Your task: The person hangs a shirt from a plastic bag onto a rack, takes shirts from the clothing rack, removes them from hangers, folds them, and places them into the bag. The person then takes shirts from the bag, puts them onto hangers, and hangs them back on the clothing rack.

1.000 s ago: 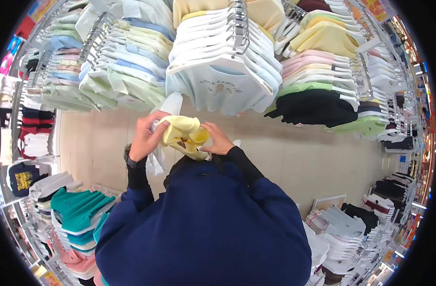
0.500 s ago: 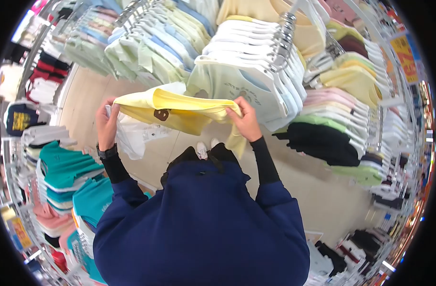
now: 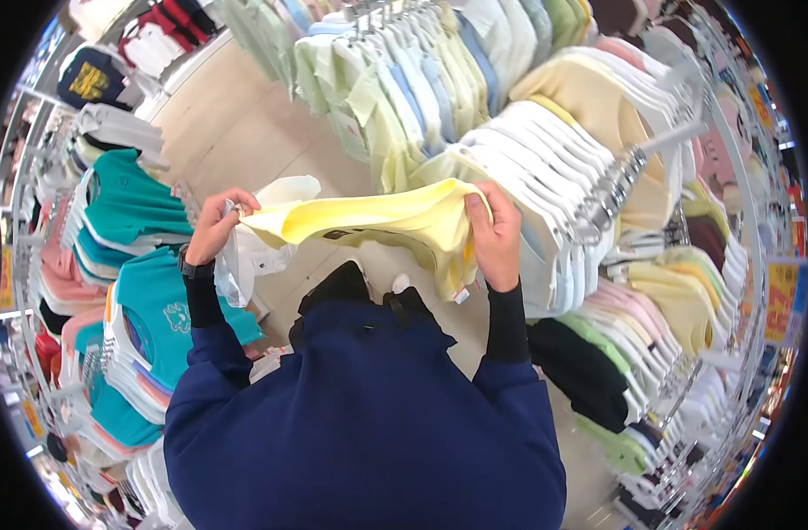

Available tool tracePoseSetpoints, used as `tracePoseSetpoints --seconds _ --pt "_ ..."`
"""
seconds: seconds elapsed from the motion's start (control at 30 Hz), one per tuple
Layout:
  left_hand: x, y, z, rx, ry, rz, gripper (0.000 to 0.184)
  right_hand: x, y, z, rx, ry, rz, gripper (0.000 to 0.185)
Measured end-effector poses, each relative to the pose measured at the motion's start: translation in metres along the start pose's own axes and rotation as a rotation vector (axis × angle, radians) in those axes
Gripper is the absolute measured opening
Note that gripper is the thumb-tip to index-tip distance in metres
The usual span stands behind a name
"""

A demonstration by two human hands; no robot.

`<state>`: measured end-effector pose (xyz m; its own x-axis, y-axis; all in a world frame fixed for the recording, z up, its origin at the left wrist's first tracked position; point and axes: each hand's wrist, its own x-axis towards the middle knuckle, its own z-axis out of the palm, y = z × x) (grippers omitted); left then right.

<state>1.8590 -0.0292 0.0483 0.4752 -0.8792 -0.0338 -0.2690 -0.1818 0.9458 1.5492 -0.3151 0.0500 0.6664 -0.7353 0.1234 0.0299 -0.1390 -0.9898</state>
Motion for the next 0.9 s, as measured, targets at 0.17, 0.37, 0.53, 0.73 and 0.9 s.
tracePoseSetpoints --seconds 0.17,0.37,0.53,0.73,0.9 --pt "-0.018 -0.025 -0.032 -0.076 -0.014 -0.164 0.023 0.030 -0.017 0.048 0.015 -0.191 0.015 0.019" --pt "-0.018 -0.073 -0.082 -0.240 0.033 -0.193 0.028 0.093 -0.015 0.137 0.155 -0.307 0.158 0.021" --pt "0.031 -0.109 -0.079 0.105 0.013 0.089 0.062 0.138 -0.040 0.236 0.220 -0.551 0.257 0.021" --pt "0.079 -0.149 -0.134 0.016 0.077 0.056 0.055 0.192 -0.053 0.326 0.168 -0.702 0.239 0.024" --pt "0.102 -0.180 -0.207 0.007 0.163 -0.051 0.042 0.250 -0.044 0.391 0.299 -0.666 0.310 0.023"
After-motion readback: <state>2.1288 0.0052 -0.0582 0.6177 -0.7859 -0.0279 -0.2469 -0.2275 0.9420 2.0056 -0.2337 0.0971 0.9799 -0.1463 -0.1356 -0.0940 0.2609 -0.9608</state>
